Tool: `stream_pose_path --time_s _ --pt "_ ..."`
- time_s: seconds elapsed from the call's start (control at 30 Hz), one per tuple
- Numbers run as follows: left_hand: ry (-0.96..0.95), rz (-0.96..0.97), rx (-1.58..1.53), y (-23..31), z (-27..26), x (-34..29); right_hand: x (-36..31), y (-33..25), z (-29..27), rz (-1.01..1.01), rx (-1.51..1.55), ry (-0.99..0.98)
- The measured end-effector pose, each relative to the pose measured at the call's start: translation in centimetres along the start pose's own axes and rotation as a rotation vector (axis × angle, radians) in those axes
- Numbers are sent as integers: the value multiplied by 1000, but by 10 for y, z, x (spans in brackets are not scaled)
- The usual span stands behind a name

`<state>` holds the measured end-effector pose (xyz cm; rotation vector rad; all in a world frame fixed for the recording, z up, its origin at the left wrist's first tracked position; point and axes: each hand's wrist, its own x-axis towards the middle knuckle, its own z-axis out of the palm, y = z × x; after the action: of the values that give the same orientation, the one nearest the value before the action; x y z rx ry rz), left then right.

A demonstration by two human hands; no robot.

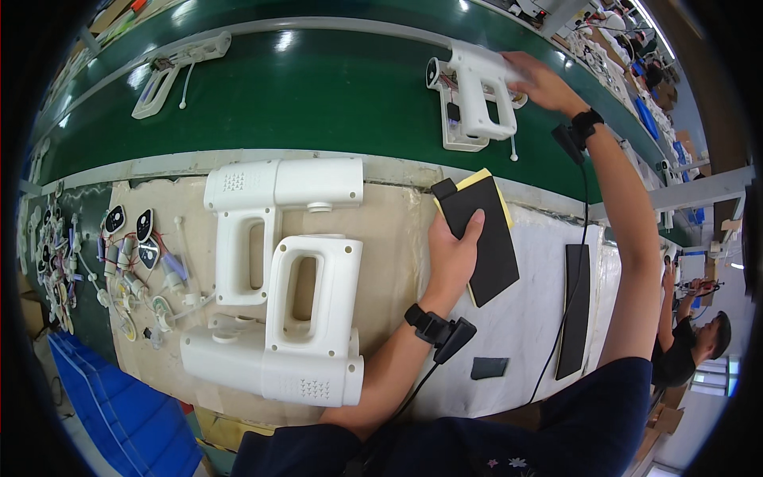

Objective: Assembling white plastic handheld devices on a production line.

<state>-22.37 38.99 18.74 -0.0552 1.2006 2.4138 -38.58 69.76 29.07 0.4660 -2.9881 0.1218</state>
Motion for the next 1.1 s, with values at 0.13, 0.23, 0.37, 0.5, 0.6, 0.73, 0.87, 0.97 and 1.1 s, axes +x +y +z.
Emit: stream_pose_path --time_s 0.13,0.23,0.37,0.5,0.6,0.73,0.87,0.97,1.1 --pt "-8 6 17 2 -1 0 0 1 11 85 125 -109" --pt "-11 4 7 3 0 -1 2 5 20 65 131 -125" --pt "-22 -12 2 2 3 -1 -1 20 29 53 106 -144" --pt "-12 -11 -21 -2 0 -1 -2 18 25 71 112 -185" --pt "-5 -8 -6 -1 0 -1 -6 21 26 57 129 -184" --pt "-14 -14 -12 0 1 -1 -10 23 27 63 133 -178" --pt "0 -6 -20 3 2 -1 -13 19 15 161 171 -179" --pt "-9 -14 8 1 0 -1 -14 22 15 74 94 -182" --pt "-9 -24 -7 -2 2 -2 -21 30 29 78 153 -175"
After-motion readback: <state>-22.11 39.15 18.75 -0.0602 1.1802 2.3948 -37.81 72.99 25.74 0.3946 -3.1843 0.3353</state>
